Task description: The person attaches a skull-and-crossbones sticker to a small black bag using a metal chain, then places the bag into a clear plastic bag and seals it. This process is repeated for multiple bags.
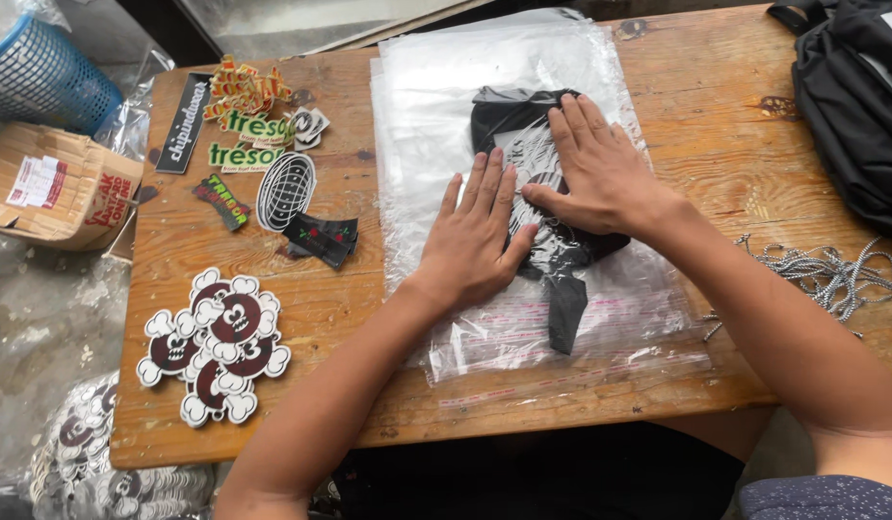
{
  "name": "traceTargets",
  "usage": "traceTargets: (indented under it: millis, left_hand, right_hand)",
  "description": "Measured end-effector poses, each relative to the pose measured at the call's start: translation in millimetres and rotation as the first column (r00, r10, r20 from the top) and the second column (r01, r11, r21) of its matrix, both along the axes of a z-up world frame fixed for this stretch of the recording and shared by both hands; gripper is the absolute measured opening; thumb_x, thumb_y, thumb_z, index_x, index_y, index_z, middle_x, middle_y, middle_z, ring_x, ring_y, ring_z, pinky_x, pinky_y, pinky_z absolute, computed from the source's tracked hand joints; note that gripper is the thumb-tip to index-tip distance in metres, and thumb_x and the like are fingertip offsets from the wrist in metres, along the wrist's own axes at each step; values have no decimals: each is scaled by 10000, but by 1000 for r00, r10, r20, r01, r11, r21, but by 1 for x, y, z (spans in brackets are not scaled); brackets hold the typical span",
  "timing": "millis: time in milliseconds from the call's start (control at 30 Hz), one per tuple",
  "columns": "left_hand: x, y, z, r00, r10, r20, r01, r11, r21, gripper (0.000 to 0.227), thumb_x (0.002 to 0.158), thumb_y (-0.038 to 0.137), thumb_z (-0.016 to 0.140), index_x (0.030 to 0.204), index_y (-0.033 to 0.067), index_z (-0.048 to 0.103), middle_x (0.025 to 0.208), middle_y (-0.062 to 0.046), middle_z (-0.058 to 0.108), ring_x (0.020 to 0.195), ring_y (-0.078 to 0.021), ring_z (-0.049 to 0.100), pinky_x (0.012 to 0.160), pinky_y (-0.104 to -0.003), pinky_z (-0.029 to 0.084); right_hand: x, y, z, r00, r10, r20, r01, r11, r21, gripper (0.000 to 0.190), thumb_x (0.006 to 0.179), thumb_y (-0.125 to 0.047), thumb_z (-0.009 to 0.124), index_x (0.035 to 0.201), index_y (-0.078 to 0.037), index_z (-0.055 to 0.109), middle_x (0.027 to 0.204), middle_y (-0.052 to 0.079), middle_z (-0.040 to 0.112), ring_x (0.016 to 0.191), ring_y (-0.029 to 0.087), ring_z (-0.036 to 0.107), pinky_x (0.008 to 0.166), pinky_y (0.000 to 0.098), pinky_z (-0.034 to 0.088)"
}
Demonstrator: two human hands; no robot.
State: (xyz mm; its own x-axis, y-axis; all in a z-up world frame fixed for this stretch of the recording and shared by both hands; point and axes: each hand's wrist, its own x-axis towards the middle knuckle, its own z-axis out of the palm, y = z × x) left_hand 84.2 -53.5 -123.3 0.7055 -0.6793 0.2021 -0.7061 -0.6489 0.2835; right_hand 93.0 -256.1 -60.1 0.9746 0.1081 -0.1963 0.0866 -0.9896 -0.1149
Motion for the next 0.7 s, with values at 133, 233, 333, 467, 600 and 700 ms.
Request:
traceTargets:
  millis: [133, 233, 333, 467, 600, 700]
  left_hand:
    - [2, -2, -8, 999, 22, 23, -21, 998, -59, 783, 1057, 541, 288, 1624, 10, 197, 1721, -185, 115, 1608, -320, 91, 1296, -505, 76]
    - [0, 0, 15, 990, -27, -142, 17, 998, -67, 845, 1039, 584, 151, 1613, -28, 49, 1705, -257, 80, 1602, -342, 18, 1287, -506, -22]
    - [2, 7, 22, 997, 5, 77, 3, 996, -94, 681, 954, 586, 288, 1425, 201, 595, 1350, -85, 707, 1475, -303, 459, 1242, -600, 173]
    - [-3, 9, 6, 994, 77, 77, -70, 994, -89, 690, 952, 599, 318, 1455, 191, 555, 1406, -90, 640, 1498, -303, 432, 1257, -587, 178]
    - [-1, -7, -11, 992, 103, 72, -97, 992, -80, 741, 949, 629, 387, 1523, 167, 465, 1534, -100, 491, 1552, -302, 371, 1288, -558, 189]
    - [0, -19, -24, 992, 115, 60, -110, 991, -79, 797, 946, 648, 433, 1569, 152, 404, 1619, -106, 391, 1587, -301, 330, 1309, -539, 197]
  right_hand:
    - [9, 8, 7, 974, 122, 192, -98, 987, -131, 868, 981, -626, 508, 1505, 58, 411, 1563, 352, 402, 1446, 562, 333, 1077, 658, 358]
    - [13, 47, 14, 801, 257, 541, -249, 964, -91, 387, 993, -349, 648, 1212, -33, 686, 1191, 184, 715, 1083, 407, 615, 857, 538, 472]
    - [28, 95, -5, 668, 414, 619, -495, 868, -47, 363, 879, -406, 751, 1120, -135, 734, 924, 94, 702, 901, 358, 674, 721, 466, 490]
    - [31, 171, -5, 746, 505, 433, -619, 766, 173, 275, 879, -301, 728, 1072, -110, 683, 926, 140, 701, 925, 402, 663, 744, 491, 507]
    - [51, 217, -16, 825, 516, 232, -558, 808, 190, 475, 905, -443, 740, 1189, -73, 653, 993, 143, 636, 1001, 387, 640, 815, 474, 510]
    - [65, 231, -15, 853, 500, 151, -522, 817, 246, 643, 852, -526, 794, 1287, -92, 603, 1044, 160, 598, 1066, 421, 613, 882, 524, 513]
